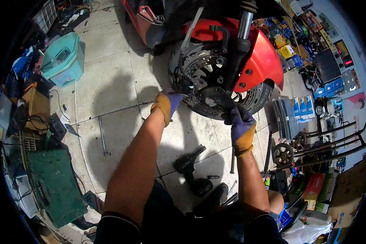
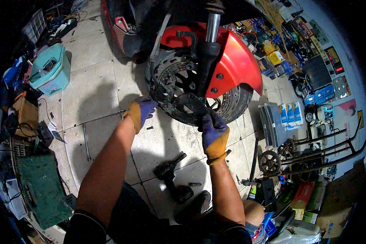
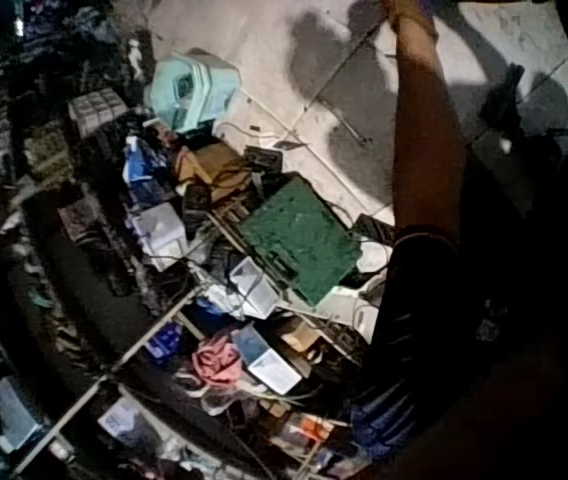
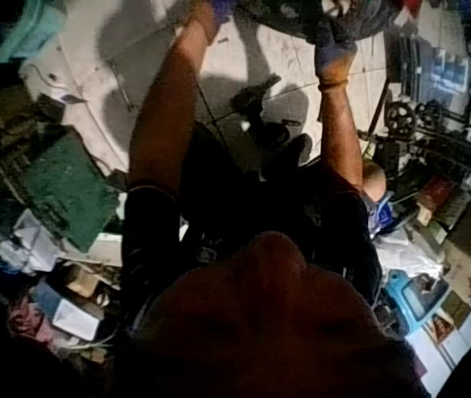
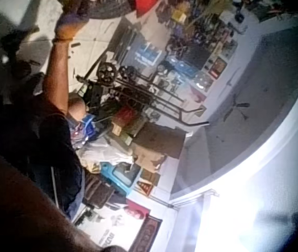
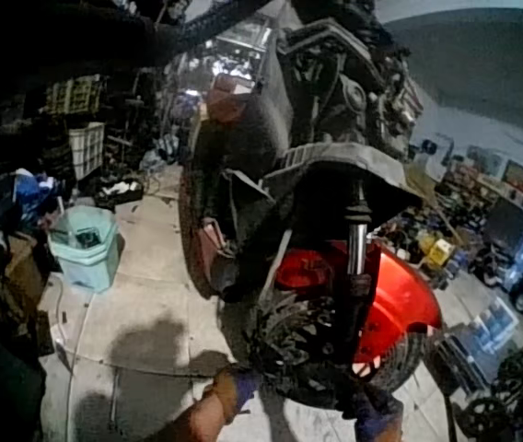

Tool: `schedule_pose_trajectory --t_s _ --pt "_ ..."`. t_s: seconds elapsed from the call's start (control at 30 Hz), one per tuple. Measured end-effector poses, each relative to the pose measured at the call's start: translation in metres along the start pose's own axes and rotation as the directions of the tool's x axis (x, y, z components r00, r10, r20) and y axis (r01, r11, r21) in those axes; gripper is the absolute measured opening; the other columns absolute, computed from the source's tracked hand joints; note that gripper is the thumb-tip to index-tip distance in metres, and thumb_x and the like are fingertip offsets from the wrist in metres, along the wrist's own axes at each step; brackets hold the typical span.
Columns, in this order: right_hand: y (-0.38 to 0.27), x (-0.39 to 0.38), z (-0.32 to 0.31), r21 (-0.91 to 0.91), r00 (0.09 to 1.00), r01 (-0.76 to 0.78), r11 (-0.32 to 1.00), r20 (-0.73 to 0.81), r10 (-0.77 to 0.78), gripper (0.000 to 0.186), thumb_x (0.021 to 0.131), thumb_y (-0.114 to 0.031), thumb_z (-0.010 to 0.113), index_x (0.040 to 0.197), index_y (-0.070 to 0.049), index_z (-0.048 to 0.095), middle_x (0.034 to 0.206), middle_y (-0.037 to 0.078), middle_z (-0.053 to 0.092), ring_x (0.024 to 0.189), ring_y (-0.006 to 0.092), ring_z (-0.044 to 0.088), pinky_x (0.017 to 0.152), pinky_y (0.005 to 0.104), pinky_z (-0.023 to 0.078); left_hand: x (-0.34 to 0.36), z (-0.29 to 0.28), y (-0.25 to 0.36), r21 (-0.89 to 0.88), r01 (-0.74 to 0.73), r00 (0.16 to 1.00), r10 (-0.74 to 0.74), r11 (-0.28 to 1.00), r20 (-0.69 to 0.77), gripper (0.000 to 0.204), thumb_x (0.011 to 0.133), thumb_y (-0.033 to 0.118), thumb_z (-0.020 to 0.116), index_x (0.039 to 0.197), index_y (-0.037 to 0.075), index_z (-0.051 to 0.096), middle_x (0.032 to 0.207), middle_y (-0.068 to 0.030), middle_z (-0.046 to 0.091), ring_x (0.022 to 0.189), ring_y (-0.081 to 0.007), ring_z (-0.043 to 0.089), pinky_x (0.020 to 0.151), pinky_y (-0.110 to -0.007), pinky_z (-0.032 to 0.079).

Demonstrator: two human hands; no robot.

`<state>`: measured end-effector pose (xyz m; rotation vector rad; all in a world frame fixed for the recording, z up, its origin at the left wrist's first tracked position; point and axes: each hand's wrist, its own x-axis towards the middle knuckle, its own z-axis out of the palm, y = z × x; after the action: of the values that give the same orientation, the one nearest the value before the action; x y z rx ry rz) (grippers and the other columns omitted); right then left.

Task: The person works on the front wheel of a red motorcycle in a cluttered workshop. They use a wrench to loosen bolts on the brake caliper and then use a power drill to remove the bolts, detaching the caliper from the wheel assembly.

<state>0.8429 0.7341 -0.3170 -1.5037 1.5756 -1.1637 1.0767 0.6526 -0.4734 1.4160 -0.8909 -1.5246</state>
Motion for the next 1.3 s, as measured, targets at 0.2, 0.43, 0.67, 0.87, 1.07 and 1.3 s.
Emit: schedule_pose_trajectory --t_s 0.2,0.43,0.67,0.87,1.07,1.3 --pt "0.002 0.006 0.006 -0.153 0.981 0.189 0.97 -0.015 -0.194 0.027 0.097 -0.011 0.059 0.118 0.006 0.065 0.096 0.011 0.074 0.085 0.0122 0.066 0.075 0.0274 0.052 -0.014 0.042 -0.004 -0.367 0.239 0.963 -0.172 0.899 0.208 0.029 0.091 0.029 0.066 0.116 0.014 0.066 0.113 -0.0059 0.068 0.102 -0.021 0.062 0.085 -0.039 0.05" --pt "-0.024 0.02 0.017 -0.553 0.945 0.317 0.771 0.113 -0.307 0.029 0.091 -0.01 0.06 0.119 -0.001 0.065 0.101 0.023 0.07 0.094 0.0348 0.069 0.078 0.0388 0.053 -0.017 0.068 0.007 -0.672 0.284 0.958 -0.182 0.684 0.221 0.02 0.095 0.022 0.058 0.111 0.014 0.064 0.101 -0.0048 0.069 0.094 -0.0218 0.066 0.088 -0.037 0.054" --pt "-0.026 0.038 0.027 -0.645 0.93 0.35 0.679 0.152 -0.335 0.025 0.088 -0.014 0.062 0.109 -0.003 0.068 0.093 0.024 0.069 0.09 0.0413 0.066 0.075 0.0446 0.053 -0.002 0.073 -0.001 -0.773 0.347 0.935 -0.138 0.531 0.326 0.023 0.094 0.017 0.055 0.113 0.008 0.063 0.107 -0.0126 0.07 0.099 -0.0263 0.068 0.091 -0.042 0.056" --pt "-0.025 0.041 0.03 -0.505 0.957 0.287 0.814 0.105 -0.272 0.025 0.087 -0.013 0.064 0.109 -0.002 0.069 0.095 0.023 0.069 0.09 0.0411 0.067 0.075 0.0432 0.053 0.008 0.079 -0.011 -0.768 0.349 0.932 -0.112 0.537 0.344 0.023 0.094 0.017 0.055 0.113 0.006 0.063 0.108 -0.0137 0.07 0.099 -0.0283 0.067 0.093 -0.043 0.055" --pt "-0.014 0.037 0.02 -0.471 0.943 0.314 0.824 0.051 -0.33 0.024 0.093 -0.016 0.064 0.109 0.001 0.068 0.096 0.022 0.071 0.089 0.0335 0.071 0.074 0.0382 0.054 -0.007 0.066 -0.001 -0.737 0.385 0.912 -0.106 0.556 0.397 0.02 0.091 0.021 0.061 0.108 0.011 0.063 0.098 -0.0094 0.069 0.09 -0.0259 0.067 0.08 -0.043 0.056" --pt "-0.018 0.0 0.017 -0.275 0.983 0.183 0.944 0.054 -0.175 0.02 0.096 -0.013 0.06 0.105 0.003 0.069 0.096 0.019 0.073 0.087 0.0235 0.071 0.074 0.0339 0.052 -0.022 0.029 -0.019 -0.212 0.359 0.886 -0.261 0.909 0.383 0.025 0.094 0.021 0.06 0.115 0.007 0.062 0.105 -0.0109 0.068 0.096 -0.026 0.068 0.081 -0.041 0.057"
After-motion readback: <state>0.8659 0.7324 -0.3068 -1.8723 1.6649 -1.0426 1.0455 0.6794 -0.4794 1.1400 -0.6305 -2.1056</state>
